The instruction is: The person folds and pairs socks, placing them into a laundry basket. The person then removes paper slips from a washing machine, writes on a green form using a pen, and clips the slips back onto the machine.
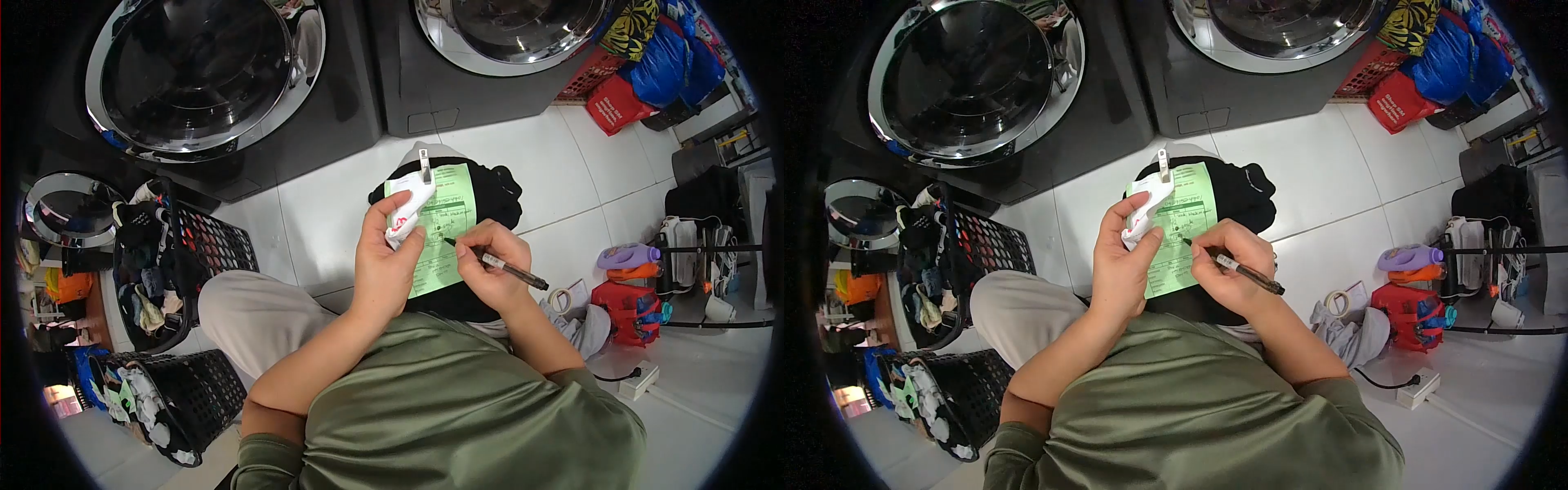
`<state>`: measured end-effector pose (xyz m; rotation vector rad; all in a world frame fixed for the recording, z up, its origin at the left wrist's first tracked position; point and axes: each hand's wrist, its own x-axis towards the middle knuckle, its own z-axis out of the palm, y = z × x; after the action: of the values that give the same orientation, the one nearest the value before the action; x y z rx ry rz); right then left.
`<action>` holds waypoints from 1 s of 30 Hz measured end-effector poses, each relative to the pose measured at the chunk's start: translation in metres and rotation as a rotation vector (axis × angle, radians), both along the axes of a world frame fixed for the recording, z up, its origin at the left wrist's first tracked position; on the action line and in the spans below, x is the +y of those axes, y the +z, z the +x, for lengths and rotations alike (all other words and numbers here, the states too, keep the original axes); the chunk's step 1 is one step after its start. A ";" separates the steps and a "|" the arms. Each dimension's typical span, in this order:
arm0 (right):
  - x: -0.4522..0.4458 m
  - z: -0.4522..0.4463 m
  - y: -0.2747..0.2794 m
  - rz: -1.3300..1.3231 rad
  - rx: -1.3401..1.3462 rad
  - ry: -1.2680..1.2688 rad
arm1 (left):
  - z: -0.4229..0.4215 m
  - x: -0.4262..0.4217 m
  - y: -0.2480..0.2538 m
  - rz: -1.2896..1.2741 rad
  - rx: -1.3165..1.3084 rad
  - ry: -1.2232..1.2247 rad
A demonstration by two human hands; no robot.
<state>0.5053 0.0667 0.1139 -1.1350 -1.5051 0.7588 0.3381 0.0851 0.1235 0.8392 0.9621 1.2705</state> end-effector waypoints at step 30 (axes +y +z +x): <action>0.002 -0.004 0.003 -0.007 0.002 -0.008 | -0.001 0.002 0.000 -0.009 0.003 -0.002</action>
<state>0.5017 0.0687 0.1173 -1.1445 -1.4968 0.7600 0.3372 0.0867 0.1233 0.8350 0.9689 1.2626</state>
